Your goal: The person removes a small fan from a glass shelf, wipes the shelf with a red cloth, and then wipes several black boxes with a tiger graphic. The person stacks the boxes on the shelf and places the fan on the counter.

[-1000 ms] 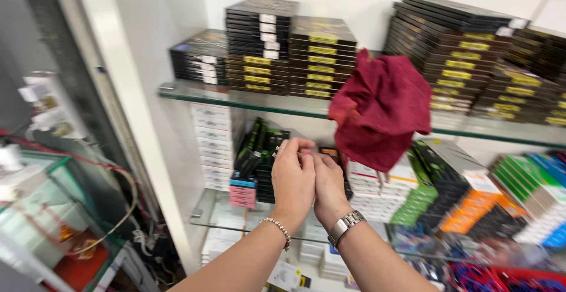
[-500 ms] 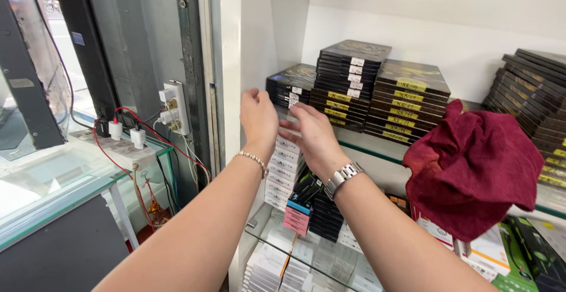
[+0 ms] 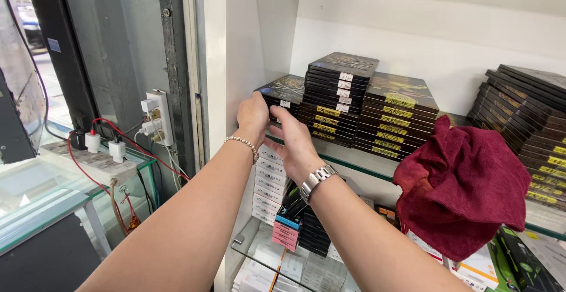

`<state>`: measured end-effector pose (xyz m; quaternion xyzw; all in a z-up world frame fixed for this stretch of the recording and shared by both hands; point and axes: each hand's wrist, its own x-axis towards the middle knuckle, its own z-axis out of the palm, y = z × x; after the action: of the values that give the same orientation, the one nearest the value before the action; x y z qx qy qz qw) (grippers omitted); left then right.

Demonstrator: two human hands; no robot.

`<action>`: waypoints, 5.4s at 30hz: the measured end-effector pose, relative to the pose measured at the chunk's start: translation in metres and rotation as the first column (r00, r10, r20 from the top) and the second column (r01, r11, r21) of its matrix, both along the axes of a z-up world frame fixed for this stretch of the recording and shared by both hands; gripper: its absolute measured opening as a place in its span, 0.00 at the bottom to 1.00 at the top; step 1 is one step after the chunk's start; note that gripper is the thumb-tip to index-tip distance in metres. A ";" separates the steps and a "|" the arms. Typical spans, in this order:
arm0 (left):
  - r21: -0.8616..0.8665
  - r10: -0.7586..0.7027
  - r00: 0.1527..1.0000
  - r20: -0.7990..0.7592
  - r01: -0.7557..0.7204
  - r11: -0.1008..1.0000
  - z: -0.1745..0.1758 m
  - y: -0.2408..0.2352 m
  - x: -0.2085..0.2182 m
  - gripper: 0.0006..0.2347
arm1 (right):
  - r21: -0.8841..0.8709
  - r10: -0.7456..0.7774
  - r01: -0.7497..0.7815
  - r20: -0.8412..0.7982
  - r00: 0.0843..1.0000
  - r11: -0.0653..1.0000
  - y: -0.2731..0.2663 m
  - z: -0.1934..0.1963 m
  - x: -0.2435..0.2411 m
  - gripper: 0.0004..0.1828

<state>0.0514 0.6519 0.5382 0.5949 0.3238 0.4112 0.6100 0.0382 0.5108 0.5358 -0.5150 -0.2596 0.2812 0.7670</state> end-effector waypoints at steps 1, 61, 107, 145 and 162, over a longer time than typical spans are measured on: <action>-0.026 -0.014 1.000 0.012 0.014 1.000 0.000 -0.001 -0.001 0.24 | -0.010 -0.014 0.014 -0.002 1.000 1.000 -0.002 0.001 -0.002 0.29; -0.677 0.298 0.895 0.331 0.005 0.736 0.070 -0.036 0.033 0.15 | -0.028 0.057 -0.059 -0.060 0.997 0.998 -0.064 0.011 0.031 0.24; -0.279 -0.669 0.735 0.107 0.668 0.690 -0.043 -0.027 -0.211 0.27 | -0.118 0.476 -0.497 -0.168 0.863 0.860 -0.094 -0.024 -0.061 0.25; -0.733 -0.995 0.102 -0.011 0.676 0.078 -0.235 -0.256 -0.036 0.29 | -0.206 -0.444 0.429 -0.683 0.580 0.879 -0.363 -0.237 -0.033 0.26; -0.615 -0.835 0.428 -0.346 0.568 0.547 -0.367 -0.300 0.050 0.18 | -0.202 -0.389 0.703 -0.914 0.114 0.681 -0.386 -0.361 0.035 0.32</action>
<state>0.1011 0.3520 0.1710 0.6308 0.2912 -0.1823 0.6957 0.0734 0.1245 0.1751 -0.2100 0.3845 0.1669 0.8833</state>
